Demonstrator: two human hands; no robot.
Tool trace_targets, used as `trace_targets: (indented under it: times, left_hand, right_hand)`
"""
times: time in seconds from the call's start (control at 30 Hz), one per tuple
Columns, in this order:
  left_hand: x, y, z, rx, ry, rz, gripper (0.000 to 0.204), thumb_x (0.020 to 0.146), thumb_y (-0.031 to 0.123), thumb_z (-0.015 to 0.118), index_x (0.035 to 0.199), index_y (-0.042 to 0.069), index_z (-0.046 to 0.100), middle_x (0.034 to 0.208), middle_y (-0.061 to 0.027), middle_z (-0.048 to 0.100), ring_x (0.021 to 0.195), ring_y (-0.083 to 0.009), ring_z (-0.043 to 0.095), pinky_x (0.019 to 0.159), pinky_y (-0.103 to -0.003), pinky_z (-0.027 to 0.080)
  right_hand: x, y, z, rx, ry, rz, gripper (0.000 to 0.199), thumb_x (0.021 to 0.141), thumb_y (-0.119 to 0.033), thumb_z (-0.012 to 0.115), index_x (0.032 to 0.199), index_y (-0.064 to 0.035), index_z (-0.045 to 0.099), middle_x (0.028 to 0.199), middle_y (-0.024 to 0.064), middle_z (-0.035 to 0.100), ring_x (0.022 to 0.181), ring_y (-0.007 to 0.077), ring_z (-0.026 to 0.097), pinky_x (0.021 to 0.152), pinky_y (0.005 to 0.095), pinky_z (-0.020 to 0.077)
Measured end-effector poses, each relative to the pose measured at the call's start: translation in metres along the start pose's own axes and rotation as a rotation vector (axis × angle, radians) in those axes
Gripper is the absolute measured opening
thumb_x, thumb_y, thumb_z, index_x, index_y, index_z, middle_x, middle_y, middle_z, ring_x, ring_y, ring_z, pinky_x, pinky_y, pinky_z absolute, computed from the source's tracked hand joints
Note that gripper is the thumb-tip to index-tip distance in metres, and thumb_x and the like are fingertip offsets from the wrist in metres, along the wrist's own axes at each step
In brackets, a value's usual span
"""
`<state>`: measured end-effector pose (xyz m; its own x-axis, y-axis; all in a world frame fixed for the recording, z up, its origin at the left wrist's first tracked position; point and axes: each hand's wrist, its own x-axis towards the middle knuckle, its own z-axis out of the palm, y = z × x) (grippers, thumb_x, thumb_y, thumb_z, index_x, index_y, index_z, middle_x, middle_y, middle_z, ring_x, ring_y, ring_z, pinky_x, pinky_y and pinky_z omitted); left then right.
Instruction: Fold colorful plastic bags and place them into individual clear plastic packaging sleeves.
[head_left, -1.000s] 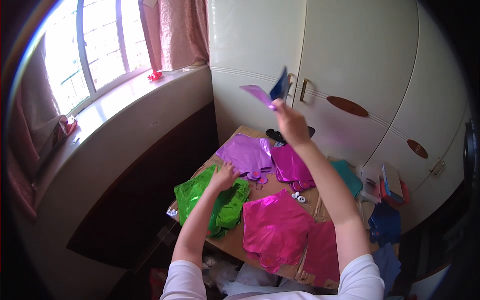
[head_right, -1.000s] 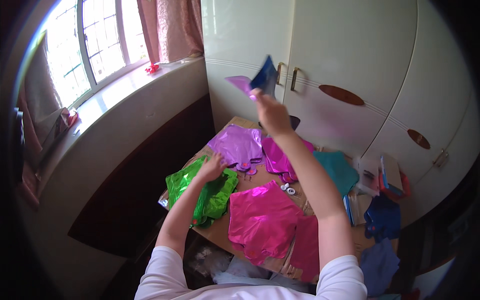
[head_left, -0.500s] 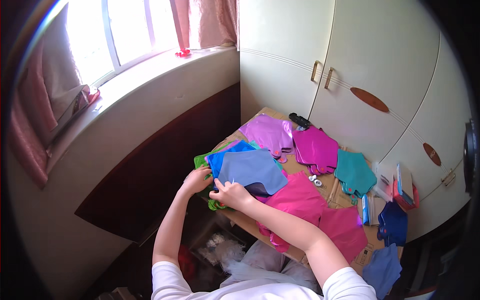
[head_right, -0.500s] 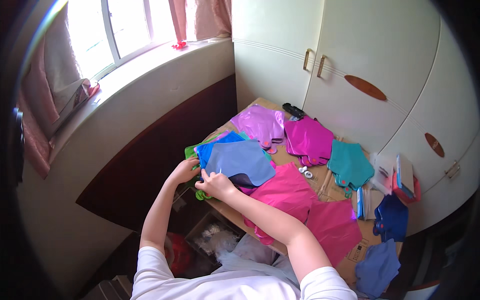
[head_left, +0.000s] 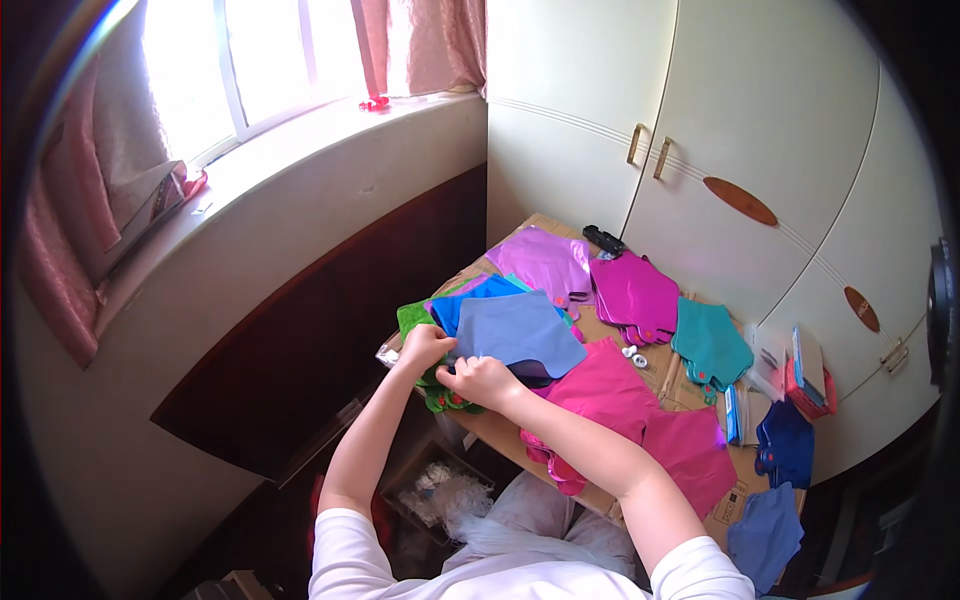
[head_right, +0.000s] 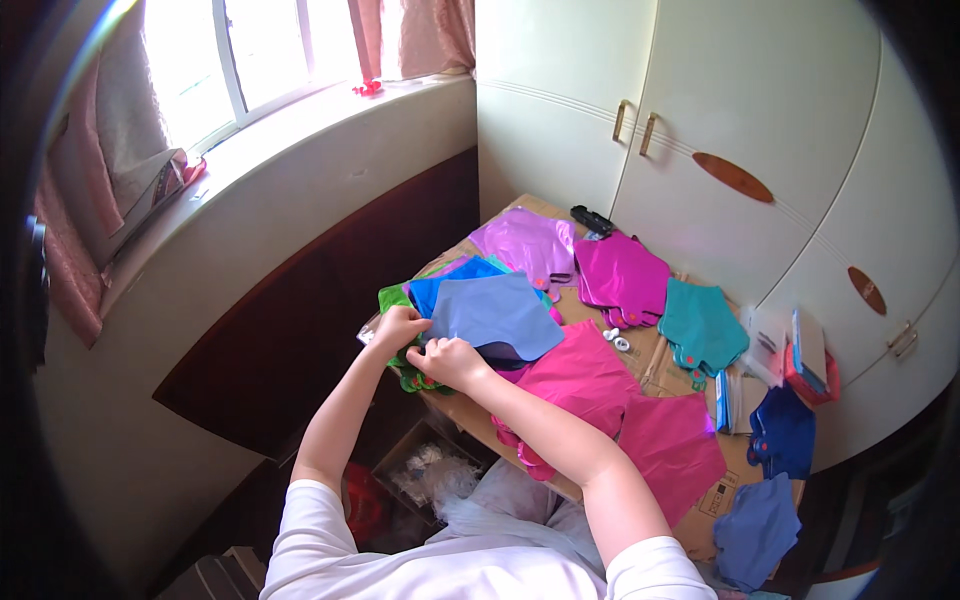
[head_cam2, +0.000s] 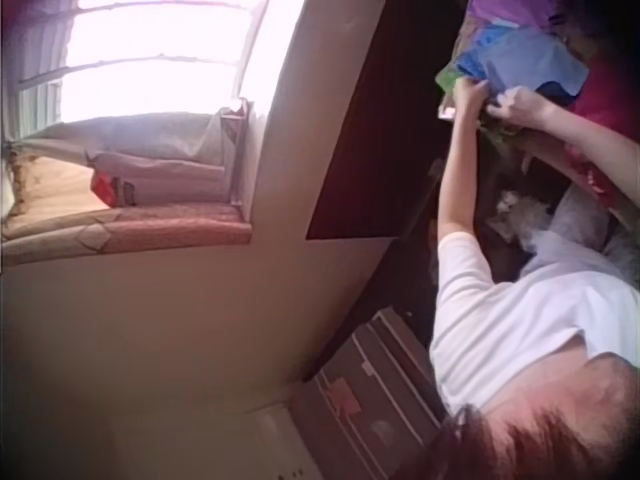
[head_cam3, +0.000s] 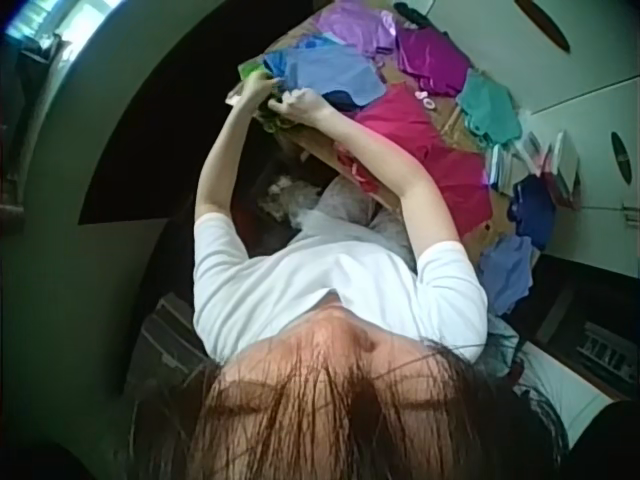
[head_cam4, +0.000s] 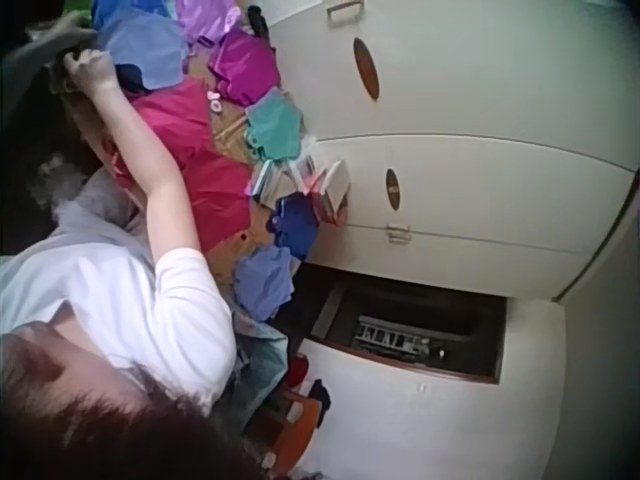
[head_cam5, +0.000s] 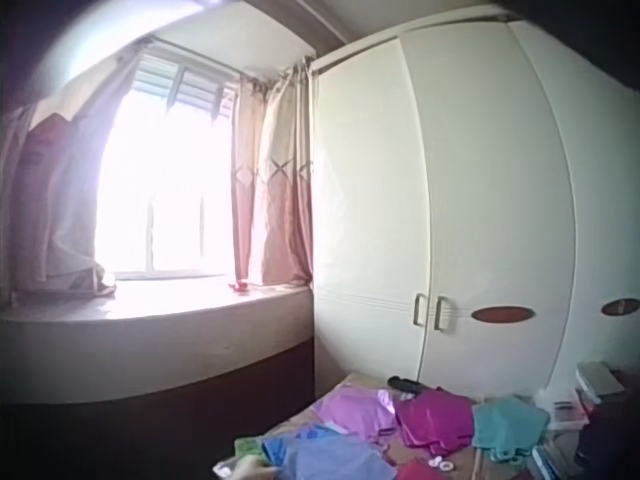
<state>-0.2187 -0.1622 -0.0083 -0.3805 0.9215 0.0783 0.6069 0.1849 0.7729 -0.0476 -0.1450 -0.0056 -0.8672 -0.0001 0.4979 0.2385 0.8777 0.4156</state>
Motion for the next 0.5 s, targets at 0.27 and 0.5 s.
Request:
trace_targets:
  times: [0.27,0.5]
  left_hand:
    - [0.007,0.015,0.006,-0.186,0.026,-0.206,0.05,0.069,0.022,0.071,0.106,-0.005,0.051,0.076,-0.0121,0.062,0.066,-0.0226,0.063,0.051,-0.034,0.051]
    - [0.004,0.027,-0.003,-0.449,-0.11,-0.448,0.072,0.072,0.023,0.075,0.12,-0.004,0.029,0.071,-0.0065,0.054,0.052,-0.013,0.056,0.039,-0.027,0.044]
  right_hand:
    - [-0.014,0.01,0.003,0.047,0.022,-0.02,0.012,0.08,-0.019,0.054,0.091,-0.0221,0.053,0.063,0.0005,0.05,0.052,0.0141,0.059,0.043,0.026,0.0475]
    - [-0.013,0.016,-0.005,0.116,0.071,0.117,0.014,0.083,-0.017,0.054,0.097,-0.015,0.051,0.065,0.0017,0.052,0.054,0.0161,0.061,0.046,0.0272,0.05]
